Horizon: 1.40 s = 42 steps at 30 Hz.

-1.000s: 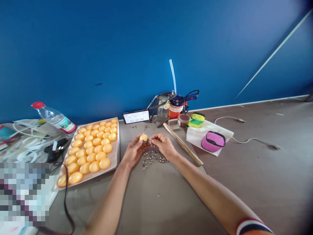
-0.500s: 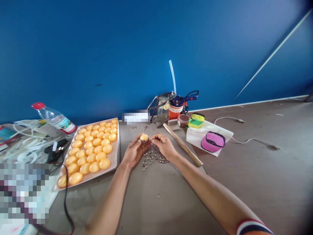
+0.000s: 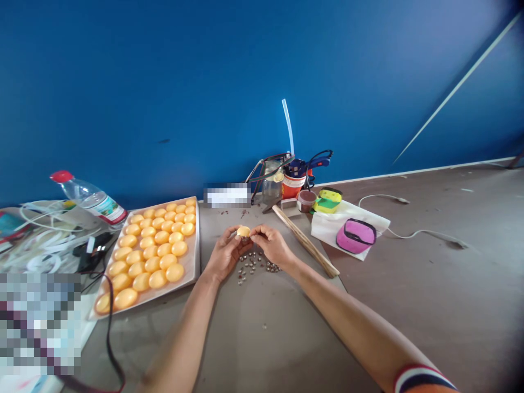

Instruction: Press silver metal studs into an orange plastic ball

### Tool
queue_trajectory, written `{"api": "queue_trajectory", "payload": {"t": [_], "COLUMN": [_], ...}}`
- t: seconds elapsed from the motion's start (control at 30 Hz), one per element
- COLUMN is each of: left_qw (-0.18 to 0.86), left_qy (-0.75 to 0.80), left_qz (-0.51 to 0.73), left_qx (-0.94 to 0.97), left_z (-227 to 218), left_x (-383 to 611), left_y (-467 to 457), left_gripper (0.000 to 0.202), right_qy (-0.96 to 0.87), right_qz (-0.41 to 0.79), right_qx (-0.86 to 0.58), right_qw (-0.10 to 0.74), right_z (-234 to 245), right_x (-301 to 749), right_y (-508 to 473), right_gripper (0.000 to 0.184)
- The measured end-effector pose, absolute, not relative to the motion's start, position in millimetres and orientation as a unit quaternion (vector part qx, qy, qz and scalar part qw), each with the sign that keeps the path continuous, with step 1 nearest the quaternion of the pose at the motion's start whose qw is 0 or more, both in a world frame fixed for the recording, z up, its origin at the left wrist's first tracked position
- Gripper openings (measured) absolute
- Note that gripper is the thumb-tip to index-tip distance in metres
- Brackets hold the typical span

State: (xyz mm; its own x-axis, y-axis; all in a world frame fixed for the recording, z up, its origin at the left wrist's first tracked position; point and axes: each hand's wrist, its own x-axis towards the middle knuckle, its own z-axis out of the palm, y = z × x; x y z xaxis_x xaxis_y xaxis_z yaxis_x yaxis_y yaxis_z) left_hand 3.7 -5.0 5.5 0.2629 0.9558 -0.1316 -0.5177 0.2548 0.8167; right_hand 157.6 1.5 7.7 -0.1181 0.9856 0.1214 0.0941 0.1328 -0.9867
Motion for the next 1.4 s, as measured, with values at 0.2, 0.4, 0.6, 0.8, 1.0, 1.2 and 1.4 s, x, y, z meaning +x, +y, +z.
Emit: {"api": "queue_trajectory", "payload": {"t": [0.2, 0.4, 0.6, 0.8, 1.0, 1.2, 1.4], "left_qw": [0.72, 0.716, 0.706, 0.702, 0.701, 0.68, 0.68], "left_qy": [0.332, 0.332, 0.341, 0.34, 0.34, 0.361, 0.352], "left_qz": [0.509, 0.509, 0.502, 0.502, 0.501, 0.504, 0.511], "left_qx": [0.336, 0.345, 0.366, 0.372, 0.377, 0.393, 0.392], "left_z": [4.2, 5.3, 8.4, 5.5, 5.6, 4.8, 2.4], "left_x": [3.6, 3.5, 3.8, 3.8, 4.0, 6.3, 6.9], "left_y": [-5.3, -5.5, -7.8, -7.9, -7.9, -9.4, -9.5], "left_gripper": [0.035, 0.034, 0.033, 0.034, 0.033, 0.034, 0.036], "right_qy": [-0.592, -0.589, -0.589, -0.582, -0.598, -0.591, -0.584], "right_qz": [0.453, 0.464, 0.476, 0.5, 0.484, 0.463, 0.457], "right_qx": [-0.469, -0.473, -0.481, -0.488, -0.482, -0.507, -0.513], "right_qw": [0.473, 0.462, 0.443, 0.417, 0.42, 0.423, 0.433], "right_z": [8.4, 7.3, 6.5, 13.5, 10.3, 10.7, 8.7], "right_x": [156.2, 156.0, 158.2, 160.7, 160.1, 157.1, 157.1], "right_y": [0.2, 1.0, 1.8, 0.8, -0.2, -3.7, -1.9], "right_gripper": [0.011, 0.012, 0.014, 0.014, 0.014, 0.012, 0.006]}}
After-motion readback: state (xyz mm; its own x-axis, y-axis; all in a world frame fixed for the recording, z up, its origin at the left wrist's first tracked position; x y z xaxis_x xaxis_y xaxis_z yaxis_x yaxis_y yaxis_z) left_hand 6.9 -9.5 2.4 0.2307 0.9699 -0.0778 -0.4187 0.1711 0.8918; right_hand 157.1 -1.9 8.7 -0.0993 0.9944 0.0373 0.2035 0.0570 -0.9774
